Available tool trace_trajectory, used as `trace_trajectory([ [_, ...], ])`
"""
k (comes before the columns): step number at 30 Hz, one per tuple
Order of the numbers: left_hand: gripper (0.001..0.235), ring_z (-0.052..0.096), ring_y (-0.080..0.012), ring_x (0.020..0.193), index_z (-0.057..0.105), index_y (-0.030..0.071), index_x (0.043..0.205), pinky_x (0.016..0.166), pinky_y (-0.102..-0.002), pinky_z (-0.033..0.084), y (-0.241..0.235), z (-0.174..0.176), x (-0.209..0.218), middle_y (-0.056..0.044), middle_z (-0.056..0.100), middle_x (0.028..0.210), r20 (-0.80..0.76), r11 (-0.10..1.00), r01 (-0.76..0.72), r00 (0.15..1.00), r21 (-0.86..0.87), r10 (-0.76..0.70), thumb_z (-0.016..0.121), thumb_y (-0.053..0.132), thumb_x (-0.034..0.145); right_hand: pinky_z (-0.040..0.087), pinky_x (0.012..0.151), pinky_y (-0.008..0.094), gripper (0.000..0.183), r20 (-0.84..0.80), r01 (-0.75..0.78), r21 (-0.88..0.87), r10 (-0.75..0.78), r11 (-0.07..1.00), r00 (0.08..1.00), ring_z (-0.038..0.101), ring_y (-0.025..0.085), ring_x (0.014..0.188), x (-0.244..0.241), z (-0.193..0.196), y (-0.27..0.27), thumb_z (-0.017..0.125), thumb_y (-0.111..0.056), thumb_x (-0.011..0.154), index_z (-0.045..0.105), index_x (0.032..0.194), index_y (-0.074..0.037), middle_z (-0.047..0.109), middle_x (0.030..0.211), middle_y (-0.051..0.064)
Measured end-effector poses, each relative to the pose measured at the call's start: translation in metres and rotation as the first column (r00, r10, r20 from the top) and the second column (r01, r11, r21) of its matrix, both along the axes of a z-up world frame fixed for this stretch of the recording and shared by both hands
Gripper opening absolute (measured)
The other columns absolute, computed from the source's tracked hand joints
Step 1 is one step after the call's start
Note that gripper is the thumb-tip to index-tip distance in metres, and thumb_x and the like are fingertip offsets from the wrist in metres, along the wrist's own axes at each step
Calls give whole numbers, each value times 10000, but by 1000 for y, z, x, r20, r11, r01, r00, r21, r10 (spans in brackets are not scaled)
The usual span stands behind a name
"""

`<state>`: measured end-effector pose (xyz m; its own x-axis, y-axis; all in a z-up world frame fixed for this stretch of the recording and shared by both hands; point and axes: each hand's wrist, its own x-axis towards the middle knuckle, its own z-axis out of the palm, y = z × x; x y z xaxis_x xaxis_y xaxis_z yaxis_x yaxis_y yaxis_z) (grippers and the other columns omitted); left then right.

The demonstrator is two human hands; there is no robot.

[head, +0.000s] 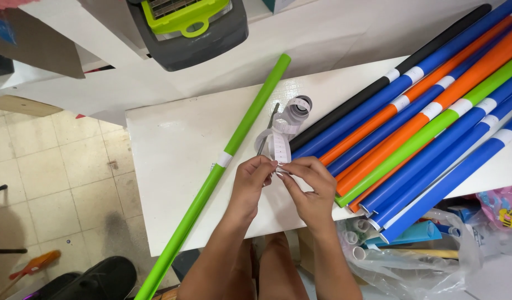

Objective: Labeling rolls of wrapping paper by writing on labels, cutting them to size, and sticking them onto the rolls.

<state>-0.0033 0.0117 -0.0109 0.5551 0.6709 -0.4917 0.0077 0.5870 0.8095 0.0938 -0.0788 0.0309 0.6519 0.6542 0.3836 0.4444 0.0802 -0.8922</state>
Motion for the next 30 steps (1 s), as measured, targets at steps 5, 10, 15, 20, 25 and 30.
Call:
trace_trajectory([
  [5,200,454,-96,656,621,48,734,592,-209,392,3,-12,2,-57,560,659,10,998,-10,1000,-57,11,692,125,904,559,685,368,153,16,11,0,-11,1000,1000,676,216,706,2,-3,3,833,7,823,822,954,-71,710,844,104],
  [10,186,475,-96,673,612,58,738,590,-204,385,5,-12,7,-33,535,680,39,993,-20,999,-113,25,698,130,887,538,673,344,109,58,31,14,-32,999,998,655,206,723,3,0,8,832,-20,848,814,937,-80,681,866,88],
  [15,177,481,-87,678,617,64,752,590,-196,396,7,-5,7,-16,527,685,21,992,-45,999,-116,48,705,129,891,542,697,346,108,53,51,1,-51,999,997,651,207,757,1,-1,8,820,-13,852,814,926,-92,669,906,94],
  [20,182,460,-90,649,642,53,777,578,-203,399,10,-12,2,-19,506,676,5,995,-64,998,-74,65,703,139,925,548,748,373,93,27,65,-8,-65,998,998,650,232,820,-4,1,9,800,-12,868,801,928,-83,662,962,112],
  [25,394,575,-171,847,695,-7,1235,805,-320,524,16,8,-5,-157,677,948,-37,973,67,997,220,-60,684,299,987,540,851,418,145,25,59,-28,-59,998,998,664,285,977,-9,5,12,779,-41,899,786,1040,-71,677,1090,148],
  [30,320,671,-212,914,725,117,1221,810,-331,518,22,29,-29,-101,740,1029,-376,860,176,926,479,20,739,245,927,551,874,417,211,2,25,-79,-25,997,1000,674,293,1027,-16,6,18,767,-64,904,774,1111,-98,682,1143,142],
])
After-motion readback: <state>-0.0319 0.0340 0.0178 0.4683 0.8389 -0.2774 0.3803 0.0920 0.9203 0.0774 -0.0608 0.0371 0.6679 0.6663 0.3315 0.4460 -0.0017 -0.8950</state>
